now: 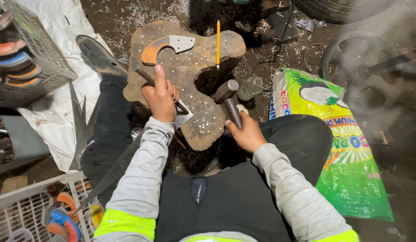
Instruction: The person marks a metal saw blade with a pencil, then uses a hammer and chisel to shape the blade on a wooden stump. The person repeatedly strikes the chisel to bend the metal and inspects the result.
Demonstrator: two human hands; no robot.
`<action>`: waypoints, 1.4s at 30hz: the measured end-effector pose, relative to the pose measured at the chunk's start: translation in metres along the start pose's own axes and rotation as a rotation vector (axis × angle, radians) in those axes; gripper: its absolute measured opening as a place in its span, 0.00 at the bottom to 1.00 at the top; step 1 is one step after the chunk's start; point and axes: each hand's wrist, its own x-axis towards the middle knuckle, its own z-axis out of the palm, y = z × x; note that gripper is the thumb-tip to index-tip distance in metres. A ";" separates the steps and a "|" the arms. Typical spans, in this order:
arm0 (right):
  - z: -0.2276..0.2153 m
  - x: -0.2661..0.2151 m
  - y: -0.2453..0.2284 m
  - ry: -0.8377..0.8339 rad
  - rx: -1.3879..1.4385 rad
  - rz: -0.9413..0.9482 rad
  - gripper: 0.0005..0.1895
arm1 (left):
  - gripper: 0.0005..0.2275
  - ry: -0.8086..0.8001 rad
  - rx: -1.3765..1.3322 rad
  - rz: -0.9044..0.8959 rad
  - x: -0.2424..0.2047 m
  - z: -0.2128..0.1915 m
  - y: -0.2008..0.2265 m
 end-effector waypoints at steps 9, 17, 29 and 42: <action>0.000 0.001 -0.001 0.004 -0.009 0.014 0.22 | 0.26 0.077 -0.083 -0.012 0.004 -0.012 0.008; -0.002 0.001 -0.003 0.004 0.005 0.014 0.21 | 0.28 0.063 -0.101 -0.010 0.003 -0.013 0.003; -0.002 -0.001 -0.004 -0.001 0.019 0.017 0.22 | 0.27 0.057 -0.088 0.010 0.001 -0.012 0.004; -0.001 0.000 0.000 -0.002 0.001 0.002 0.22 | 0.28 0.043 -0.069 0.021 -0.003 -0.010 0.005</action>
